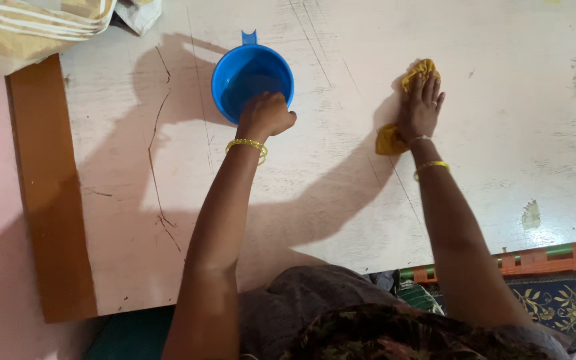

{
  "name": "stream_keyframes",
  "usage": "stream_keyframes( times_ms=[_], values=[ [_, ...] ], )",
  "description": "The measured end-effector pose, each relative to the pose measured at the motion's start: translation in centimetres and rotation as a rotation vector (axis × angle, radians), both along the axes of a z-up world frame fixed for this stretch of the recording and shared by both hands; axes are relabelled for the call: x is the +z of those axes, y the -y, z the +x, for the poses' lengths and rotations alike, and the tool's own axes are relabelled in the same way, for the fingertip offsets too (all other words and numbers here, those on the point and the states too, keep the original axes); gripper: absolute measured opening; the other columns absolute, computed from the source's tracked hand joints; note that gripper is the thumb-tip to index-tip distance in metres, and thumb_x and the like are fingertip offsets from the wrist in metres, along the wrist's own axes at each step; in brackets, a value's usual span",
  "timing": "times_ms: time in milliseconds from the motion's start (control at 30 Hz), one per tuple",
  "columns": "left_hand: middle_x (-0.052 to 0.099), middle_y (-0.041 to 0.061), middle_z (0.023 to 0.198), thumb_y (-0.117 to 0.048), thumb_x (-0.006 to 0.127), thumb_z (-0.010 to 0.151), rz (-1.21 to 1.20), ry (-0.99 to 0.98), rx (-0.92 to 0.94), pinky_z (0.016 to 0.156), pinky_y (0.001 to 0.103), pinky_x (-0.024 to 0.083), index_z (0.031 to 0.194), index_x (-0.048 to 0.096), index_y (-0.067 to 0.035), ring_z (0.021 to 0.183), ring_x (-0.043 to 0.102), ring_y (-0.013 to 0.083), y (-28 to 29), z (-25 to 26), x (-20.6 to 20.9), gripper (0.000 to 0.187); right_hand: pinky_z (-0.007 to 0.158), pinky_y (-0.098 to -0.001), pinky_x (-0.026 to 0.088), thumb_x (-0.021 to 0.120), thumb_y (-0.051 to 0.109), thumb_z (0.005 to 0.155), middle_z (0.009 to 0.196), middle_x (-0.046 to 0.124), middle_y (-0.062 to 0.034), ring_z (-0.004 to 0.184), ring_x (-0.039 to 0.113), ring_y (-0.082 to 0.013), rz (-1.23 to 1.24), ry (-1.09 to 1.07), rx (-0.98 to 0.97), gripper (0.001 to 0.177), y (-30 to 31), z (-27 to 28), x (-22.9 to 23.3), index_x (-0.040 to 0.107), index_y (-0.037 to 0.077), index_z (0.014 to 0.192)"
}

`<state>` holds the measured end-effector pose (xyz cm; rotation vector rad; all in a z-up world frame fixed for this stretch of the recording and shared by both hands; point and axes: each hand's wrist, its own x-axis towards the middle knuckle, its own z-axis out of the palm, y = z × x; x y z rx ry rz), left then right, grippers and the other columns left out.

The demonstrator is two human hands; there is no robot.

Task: The person wipes a white table surface using a yellow cloth and a blue bucket of water, repeatedly dipping and wringing the cloth to scrub different sections of the table.

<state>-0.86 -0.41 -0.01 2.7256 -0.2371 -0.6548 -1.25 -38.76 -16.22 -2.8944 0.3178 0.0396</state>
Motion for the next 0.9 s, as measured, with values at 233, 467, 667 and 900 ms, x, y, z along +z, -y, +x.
stream_keyframes(
  times_ms=[233, 467, 667, 900],
  values=[
    [0.069, 0.027, 0.118, -0.032, 0.064, 0.085, -0.013, 0.019, 0.018, 0.098, 0.049, 0.051, 0.107, 0.073, 0.0, 0.112, 0.065, 0.0422, 0.1, 0.0, 0.3, 0.04, 0.126, -0.0507, 0.006, 0.035, 0.003, 0.102, 0.175, 0.013, -0.0066, 0.16, 0.011, -0.0229, -0.345, 0.144, 0.422, 0.068, -12.5, -2.5, -1.1, 0.02, 0.016, 0.168],
    [0.069, 0.027, 0.116, -0.032, 0.066, 0.083, -0.024, 0.011, 0.038, 0.097, 0.048, 0.052, 0.105, 0.075, -0.001, 0.11, 0.066, 0.0428, 0.0, -0.1, 0.8, 0.039, 0.128, -0.0528, 0.013, 0.047, 0.009, 0.1, 0.168, 0.027, -0.0188, 0.158, 0.019, -0.0319, 0.16, 0.121, 0.803, 0.063, -23.3, -9.5, 2.7, 0.032, 0.005, 0.161],
    [0.071, 0.027, 0.111, -0.029, 0.064, 0.083, -0.041, 0.028, 0.018, 0.095, 0.049, 0.054, 0.101, 0.075, 0.0, 0.106, 0.068, 0.043, -0.3, 0.2, -0.5, 0.035, 0.129, -0.0533, 0.005, 0.041, 0.014, 0.106, 0.172, 0.025, -0.0065, 0.16, 0.015, -0.0221, 0.014, 0.183, 0.656, 0.061, -15.6, -2.7, -1.4, 0.028, 0.016, 0.165],
    [0.07, 0.026, 0.115, -0.034, 0.066, 0.084, -0.019, 0.035, -0.006, 0.095, 0.049, 0.053, 0.105, 0.073, 0.0, 0.109, 0.067, 0.0417, -0.1, 0.4, -0.3, 0.041, 0.131, -0.0547, -0.002, 0.058, 0.034, 0.101, 0.173, 0.006, -0.0127, 0.16, 0.002, -0.028, 0.013, -0.162, -0.277, 0.084, -6.3, 2.8, 1.7, 0.008, 0.015, 0.166]
  ],
)
